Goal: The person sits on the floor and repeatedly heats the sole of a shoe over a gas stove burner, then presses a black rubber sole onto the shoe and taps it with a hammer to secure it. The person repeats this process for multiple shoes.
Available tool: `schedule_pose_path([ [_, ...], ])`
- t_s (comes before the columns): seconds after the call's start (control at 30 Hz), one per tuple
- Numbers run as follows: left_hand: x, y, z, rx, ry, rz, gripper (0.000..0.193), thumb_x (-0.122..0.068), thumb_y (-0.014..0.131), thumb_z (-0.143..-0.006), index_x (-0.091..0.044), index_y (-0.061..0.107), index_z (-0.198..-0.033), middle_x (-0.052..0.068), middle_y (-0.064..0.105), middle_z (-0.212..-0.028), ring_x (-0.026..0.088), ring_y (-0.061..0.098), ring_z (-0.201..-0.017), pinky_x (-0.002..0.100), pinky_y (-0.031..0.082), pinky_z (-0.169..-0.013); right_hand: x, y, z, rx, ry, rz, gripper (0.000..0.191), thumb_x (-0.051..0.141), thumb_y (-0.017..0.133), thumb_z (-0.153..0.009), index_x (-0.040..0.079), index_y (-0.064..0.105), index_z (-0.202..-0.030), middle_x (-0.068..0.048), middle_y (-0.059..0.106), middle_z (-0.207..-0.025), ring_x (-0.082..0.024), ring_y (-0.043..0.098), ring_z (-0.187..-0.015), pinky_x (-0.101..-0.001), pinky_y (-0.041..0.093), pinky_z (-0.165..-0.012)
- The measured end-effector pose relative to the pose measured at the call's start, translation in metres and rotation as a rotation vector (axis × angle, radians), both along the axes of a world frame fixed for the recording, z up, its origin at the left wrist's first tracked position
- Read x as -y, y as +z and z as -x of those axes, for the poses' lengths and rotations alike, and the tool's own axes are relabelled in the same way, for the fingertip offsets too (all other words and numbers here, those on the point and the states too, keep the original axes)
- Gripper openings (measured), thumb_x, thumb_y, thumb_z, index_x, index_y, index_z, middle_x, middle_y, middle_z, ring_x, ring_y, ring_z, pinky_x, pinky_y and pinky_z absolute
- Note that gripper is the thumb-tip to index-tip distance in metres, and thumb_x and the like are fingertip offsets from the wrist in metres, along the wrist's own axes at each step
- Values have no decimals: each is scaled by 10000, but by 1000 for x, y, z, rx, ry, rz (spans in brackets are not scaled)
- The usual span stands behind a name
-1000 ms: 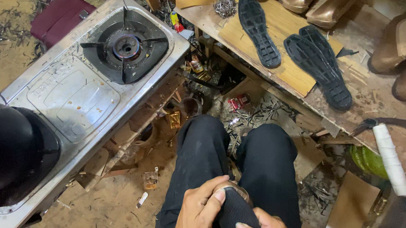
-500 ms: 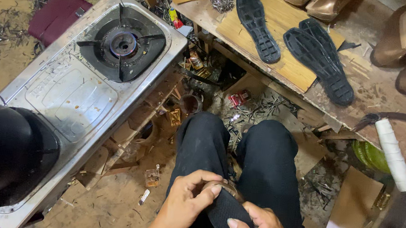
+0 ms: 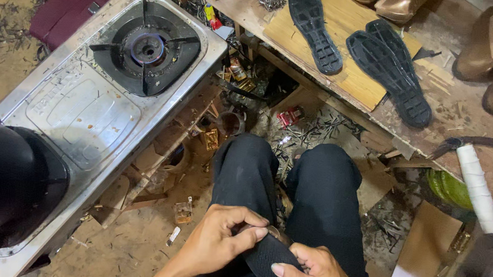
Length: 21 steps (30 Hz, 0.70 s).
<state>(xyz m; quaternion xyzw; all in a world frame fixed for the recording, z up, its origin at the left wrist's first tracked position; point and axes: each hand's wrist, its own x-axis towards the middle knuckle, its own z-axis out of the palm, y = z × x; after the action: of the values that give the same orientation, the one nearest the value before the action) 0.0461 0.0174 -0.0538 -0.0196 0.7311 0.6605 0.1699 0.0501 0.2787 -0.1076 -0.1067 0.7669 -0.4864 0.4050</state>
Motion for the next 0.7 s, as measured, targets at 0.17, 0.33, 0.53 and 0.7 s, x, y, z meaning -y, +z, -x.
schedule_pose_path([
  [0.17,12,8,6,-21,-173,-9,230,-157,742,-885,-11,755,-1062,102,799,-1031,207,783,-900,314,603,-768,1,6,3,59,-12,3,225,229,789,-824,74,748,-981,-16,700,-621,-87,663,-533,-304,499,-509],
  [0.33,12,9,8,-256,-259,33,254,-143,781,-873,10,732,-1071,139,771,-1056,296,761,-970,355,591,-822,3,6,5,-22,16,89,237,235,798,-859,18,707,-832,-22,641,-571,-90,579,-514,-320,448,-489],
  [0.53,7,0,5,-252,-211,25,173,-123,774,-871,-4,737,-992,130,785,-1010,293,778,-924,358,597,-785,4,2,4,-18,61,13,298,259,808,-868,20,659,-769,-20,583,-546,-75,547,-506,-313,445,-482],
  [0.7,5,-8,0,-97,-199,-20,194,-129,763,-879,3,708,-1010,140,792,-1076,273,787,-984,341,592,-825,2,3,2,59,41,-26,319,267,799,-862,18,630,-756,-18,541,-537,-84,476,-506,-330,389,-467],
])
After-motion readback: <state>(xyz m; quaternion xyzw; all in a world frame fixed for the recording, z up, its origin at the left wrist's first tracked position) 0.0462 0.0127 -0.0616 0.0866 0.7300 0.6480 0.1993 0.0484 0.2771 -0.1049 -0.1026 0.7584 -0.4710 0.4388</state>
